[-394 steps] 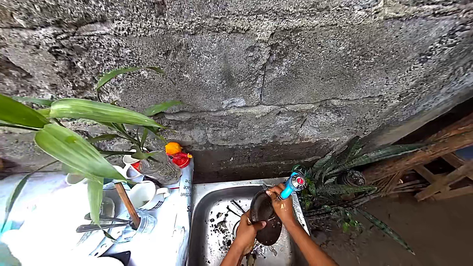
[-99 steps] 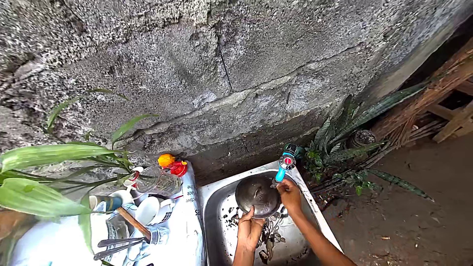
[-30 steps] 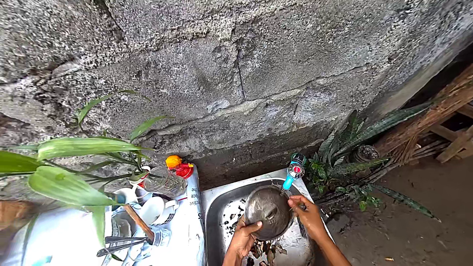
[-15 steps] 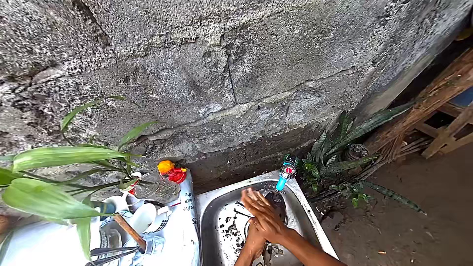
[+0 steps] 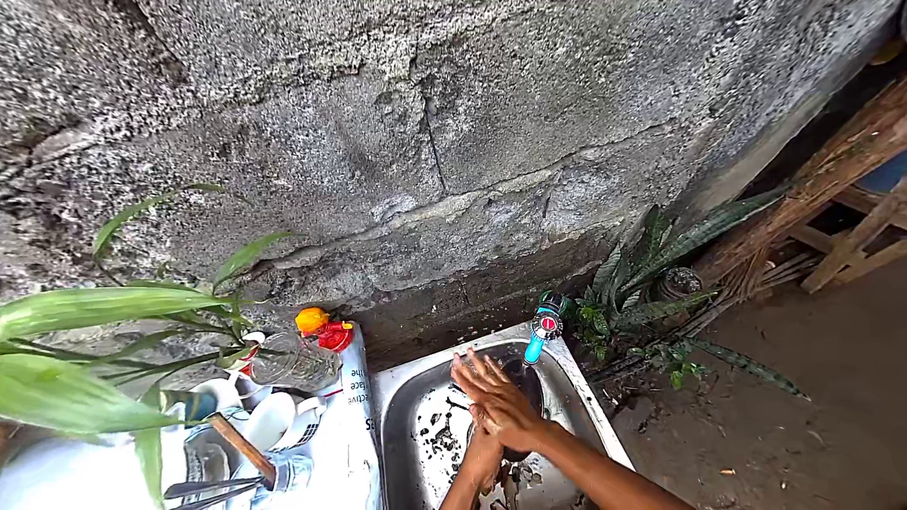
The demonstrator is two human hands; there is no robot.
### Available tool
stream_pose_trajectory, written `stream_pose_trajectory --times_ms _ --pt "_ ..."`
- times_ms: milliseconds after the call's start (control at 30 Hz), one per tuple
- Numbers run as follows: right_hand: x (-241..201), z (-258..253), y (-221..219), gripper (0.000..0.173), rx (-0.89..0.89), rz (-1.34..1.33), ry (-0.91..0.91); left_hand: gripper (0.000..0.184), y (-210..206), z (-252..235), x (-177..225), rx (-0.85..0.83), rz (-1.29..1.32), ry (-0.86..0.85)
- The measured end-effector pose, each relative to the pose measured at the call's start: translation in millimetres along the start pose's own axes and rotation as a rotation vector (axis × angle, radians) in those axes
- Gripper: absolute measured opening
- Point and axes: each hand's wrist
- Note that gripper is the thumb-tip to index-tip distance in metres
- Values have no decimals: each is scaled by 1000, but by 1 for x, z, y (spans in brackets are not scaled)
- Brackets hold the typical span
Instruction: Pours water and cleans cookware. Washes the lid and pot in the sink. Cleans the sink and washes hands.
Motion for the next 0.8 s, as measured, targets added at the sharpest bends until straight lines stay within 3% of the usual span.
stream_pose_trajectory --times_ms 100,233,367,500,600,733,800 --pt "31 -13 13 69 31 -56 -63 47 6 3 7 -45 25 -48" --pt "-7 -11 -2 68 1 24 13 50 4 1 3 17 -21 -30" --pt "26 -22 6 70 52 -61 -71 49 9 4 9 -29 -31 -34" --pt "-5 -14 -1 72 44 -73 14 49 2 -2 5 27 22 -46" --pt "32 -22 7 74 104 -155 -143 49 7 1 4 6 83 -83" --pt "-10 -16 1 70 17 12 -63 46 3 -7 4 29 21 -84" --pt "15 -20 11 65 44 -108 -176 47 8 -1 4 -2 48 -65"
Point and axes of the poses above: each hand's wrist, its own z-axis away from the middle knuckle, its own y-axis out of the back of the hand, x = y × z, and after that the axes turned 7 degrees about -y, right-handed
